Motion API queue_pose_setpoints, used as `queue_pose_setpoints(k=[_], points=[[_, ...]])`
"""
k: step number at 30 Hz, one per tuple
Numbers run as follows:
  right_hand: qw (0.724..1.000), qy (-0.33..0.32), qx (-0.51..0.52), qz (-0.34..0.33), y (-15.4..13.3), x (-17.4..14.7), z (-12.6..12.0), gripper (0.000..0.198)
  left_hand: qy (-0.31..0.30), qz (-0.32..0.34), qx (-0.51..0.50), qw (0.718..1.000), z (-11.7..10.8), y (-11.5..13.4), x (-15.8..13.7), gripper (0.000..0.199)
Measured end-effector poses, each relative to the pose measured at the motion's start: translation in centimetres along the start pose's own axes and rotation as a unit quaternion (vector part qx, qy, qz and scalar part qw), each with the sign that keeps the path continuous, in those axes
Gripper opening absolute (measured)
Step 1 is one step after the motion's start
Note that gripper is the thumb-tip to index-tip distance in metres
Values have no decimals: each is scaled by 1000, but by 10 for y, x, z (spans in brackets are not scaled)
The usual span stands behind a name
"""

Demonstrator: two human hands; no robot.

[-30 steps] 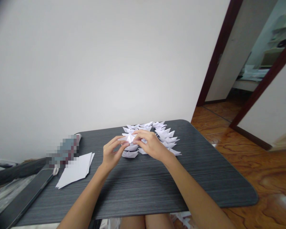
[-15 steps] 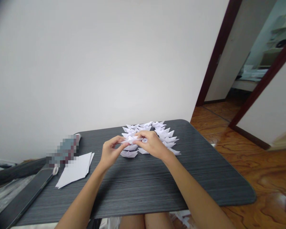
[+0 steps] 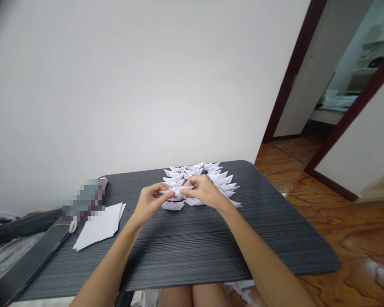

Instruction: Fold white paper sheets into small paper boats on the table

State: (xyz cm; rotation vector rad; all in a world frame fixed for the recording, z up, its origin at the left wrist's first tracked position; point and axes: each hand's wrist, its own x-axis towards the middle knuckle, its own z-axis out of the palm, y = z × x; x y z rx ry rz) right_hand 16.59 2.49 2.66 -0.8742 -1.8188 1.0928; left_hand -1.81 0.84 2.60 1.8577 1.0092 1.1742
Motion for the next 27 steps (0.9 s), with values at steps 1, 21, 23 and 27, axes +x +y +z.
queue_pose_setpoints(k=[1,21,23,27], points=[[1000,2,10,9,0,0,0,15,-2,-12,-17,1000,0,0,0,19],[992,4,105,65,-2,2,3,23,-12,-87,-157,984,1,-2,4,39],[992,1,105,65,-2,2,4,23,-20,-90,-147,985,0,0,4,37],[993,-7,101,54,-2,2,7,23,-40,-98,-110,988,0,0,3,36]])
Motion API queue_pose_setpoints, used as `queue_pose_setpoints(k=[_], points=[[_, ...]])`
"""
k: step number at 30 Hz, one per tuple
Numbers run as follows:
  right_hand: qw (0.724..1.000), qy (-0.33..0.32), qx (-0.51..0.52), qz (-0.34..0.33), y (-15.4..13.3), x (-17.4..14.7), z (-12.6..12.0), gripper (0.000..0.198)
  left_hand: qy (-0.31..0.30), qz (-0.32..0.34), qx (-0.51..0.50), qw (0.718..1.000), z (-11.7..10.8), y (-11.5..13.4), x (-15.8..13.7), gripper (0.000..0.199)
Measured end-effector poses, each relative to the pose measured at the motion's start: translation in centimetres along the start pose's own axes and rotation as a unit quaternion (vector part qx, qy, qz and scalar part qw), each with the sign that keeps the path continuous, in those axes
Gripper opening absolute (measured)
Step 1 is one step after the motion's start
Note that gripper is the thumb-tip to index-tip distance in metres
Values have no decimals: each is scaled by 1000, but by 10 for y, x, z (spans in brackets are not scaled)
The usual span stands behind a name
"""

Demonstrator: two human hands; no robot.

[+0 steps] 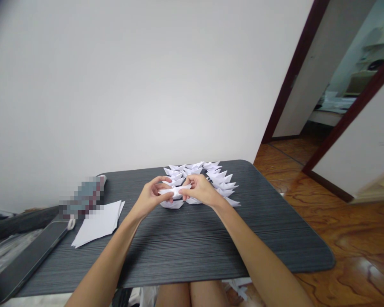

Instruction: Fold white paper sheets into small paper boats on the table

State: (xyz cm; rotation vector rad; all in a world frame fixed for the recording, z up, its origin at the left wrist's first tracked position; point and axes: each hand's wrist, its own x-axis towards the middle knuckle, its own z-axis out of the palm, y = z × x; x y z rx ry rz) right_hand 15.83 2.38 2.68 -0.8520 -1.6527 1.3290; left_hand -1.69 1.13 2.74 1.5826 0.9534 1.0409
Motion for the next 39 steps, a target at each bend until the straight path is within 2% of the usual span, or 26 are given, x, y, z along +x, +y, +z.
queue_pose_setpoints(k=[5,8,11,14,18,26,32,39], points=[[1000,-17,20,-8,3,0,2,21,-23,3,38,999,3,-1,-1,36],[999,-21,45,1,5,1,-1,27,-7,24,67,997,4,0,-2,33],[998,-13,52,42,7,3,-3,37,13,47,110,993,4,0,-3,32],[995,7,52,81,8,3,-3,30,25,45,144,988,3,-2,-3,34],[995,42,34,78,5,3,-1,24,8,31,175,984,2,-4,-2,28],[998,53,7,30,5,3,-2,22,58,34,113,991,5,-3,-3,26],[997,37,50,42,4,3,1,28,48,52,121,990,8,-5,-5,25],[995,47,64,60,6,4,2,29,-3,-49,-3,999,8,-5,-4,28]])
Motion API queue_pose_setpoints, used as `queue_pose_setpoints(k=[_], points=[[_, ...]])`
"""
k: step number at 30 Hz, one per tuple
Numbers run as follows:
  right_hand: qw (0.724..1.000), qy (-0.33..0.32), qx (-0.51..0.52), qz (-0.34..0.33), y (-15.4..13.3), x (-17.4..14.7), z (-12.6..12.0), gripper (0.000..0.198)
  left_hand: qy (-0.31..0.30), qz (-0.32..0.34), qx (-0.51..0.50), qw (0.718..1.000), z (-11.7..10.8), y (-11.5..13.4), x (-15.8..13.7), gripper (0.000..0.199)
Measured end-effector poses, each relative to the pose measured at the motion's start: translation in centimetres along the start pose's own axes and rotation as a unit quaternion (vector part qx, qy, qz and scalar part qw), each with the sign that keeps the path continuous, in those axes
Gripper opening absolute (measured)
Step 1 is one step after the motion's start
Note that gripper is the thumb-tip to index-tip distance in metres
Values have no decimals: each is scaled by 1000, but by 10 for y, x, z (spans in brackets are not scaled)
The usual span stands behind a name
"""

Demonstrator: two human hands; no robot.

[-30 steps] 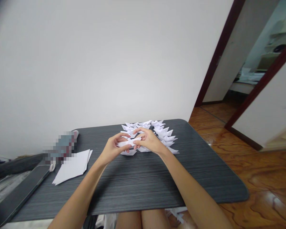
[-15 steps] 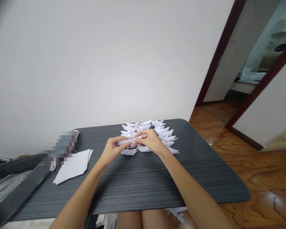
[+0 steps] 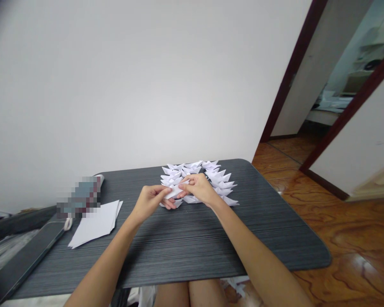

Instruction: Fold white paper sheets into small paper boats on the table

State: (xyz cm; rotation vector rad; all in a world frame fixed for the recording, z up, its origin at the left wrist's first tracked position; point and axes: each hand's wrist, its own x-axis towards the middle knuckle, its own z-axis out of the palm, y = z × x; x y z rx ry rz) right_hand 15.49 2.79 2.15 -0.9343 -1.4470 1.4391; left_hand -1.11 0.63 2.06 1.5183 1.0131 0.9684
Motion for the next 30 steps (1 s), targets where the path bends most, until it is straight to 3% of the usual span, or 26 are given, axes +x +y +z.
queue_pose_setpoints(k=[3,9,14,18,24,27,30], points=[[1000,8,-14,-5,2,2,-3,29,-11,-20,-1,1000,-4,-2,0,34],[998,11,-50,-19,3,2,-4,24,-32,21,44,998,-4,-2,2,30],[998,-19,0,-54,5,1,5,24,-40,14,32,999,3,2,1,25],[997,-24,58,-39,9,3,10,27,-48,20,29,998,1,2,2,27],[999,11,34,-15,10,3,8,27,-76,-24,48,996,-1,-2,3,33],[999,15,41,3,10,4,2,32,-55,-33,113,992,-7,-4,1,37],[997,62,46,-7,9,7,-8,32,32,-11,170,985,-19,-3,1,38]])
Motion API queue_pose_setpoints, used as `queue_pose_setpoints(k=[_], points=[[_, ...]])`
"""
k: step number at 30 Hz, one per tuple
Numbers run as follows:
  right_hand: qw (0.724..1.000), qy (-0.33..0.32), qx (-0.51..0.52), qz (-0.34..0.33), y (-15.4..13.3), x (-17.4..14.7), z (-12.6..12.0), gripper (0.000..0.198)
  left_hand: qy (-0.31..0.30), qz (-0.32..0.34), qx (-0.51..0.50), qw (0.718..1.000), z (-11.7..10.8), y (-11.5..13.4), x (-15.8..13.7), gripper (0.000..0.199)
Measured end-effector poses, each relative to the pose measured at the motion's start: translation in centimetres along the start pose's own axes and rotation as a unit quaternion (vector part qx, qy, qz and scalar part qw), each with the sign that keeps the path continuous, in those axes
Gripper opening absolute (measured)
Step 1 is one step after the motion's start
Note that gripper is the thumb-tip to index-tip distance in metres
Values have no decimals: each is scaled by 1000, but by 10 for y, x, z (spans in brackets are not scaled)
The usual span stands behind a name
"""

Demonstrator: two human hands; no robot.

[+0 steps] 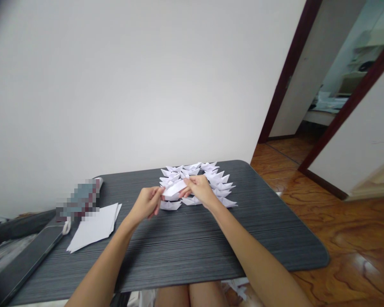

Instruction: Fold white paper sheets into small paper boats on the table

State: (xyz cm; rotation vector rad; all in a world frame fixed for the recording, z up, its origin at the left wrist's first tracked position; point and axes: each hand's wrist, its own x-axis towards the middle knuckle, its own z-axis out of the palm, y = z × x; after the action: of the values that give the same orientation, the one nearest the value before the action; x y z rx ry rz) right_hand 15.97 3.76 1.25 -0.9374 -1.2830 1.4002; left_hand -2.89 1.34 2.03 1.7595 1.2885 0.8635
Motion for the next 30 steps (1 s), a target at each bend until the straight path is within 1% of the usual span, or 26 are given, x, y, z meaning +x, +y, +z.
queue_pose_setpoints(k=[2,3,4,5,7,9,10,12,15,19,21,23,27,28,30], points=[[998,55,4,-25,-2,3,-6,32,79,15,-1,997,-7,-1,2,38],[997,70,5,-34,-3,3,-7,32,107,22,-21,994,-9,-1,4,39],[997,70,4,-38,-4,4,-6,32,114,27,-53,992,-9,-1,5,38],[997,67,5,-40,-5,4,-4,32,103,27,-91,990,-7,0,7,37],[998,55,11,-40,-3,2,4,32,55,16,-159,986,2,3,8,37],[998,46,22,-39,0,0,15,32,14,7,-185,983,13,5,7,38],[998,36,27,-43,2,-1,19,31,7,7,-192,981,17,6,7,36],[997,4,28,-67,6,-3,25,29,15,11,-198,980,22,8,5,29],[995,-33,3,-93,9,-4,25,25,10,15,-202,979,20,9,2,28],[997,-41,1,-68,7,-4,22,25,-17,25,-189,982,13,8,1,33],[997,-43,5,-58,6,-4,21,26,-16,27,-178,983,12,6,1,34],[998,-41,5,-52,4,-3,18,27,-2,29,-179,983,9,4,3,35],[998,8,5,-61,-2,0,7,27,78,50,-208,974,1,-2,6,38],[998,21,2,-66,-5,0,4,27,88,60,-209,972,0,-2,7,38],[997,23,-11,-66,-8,0,0,28,76,77,-200,974,0,-4,8,37]])
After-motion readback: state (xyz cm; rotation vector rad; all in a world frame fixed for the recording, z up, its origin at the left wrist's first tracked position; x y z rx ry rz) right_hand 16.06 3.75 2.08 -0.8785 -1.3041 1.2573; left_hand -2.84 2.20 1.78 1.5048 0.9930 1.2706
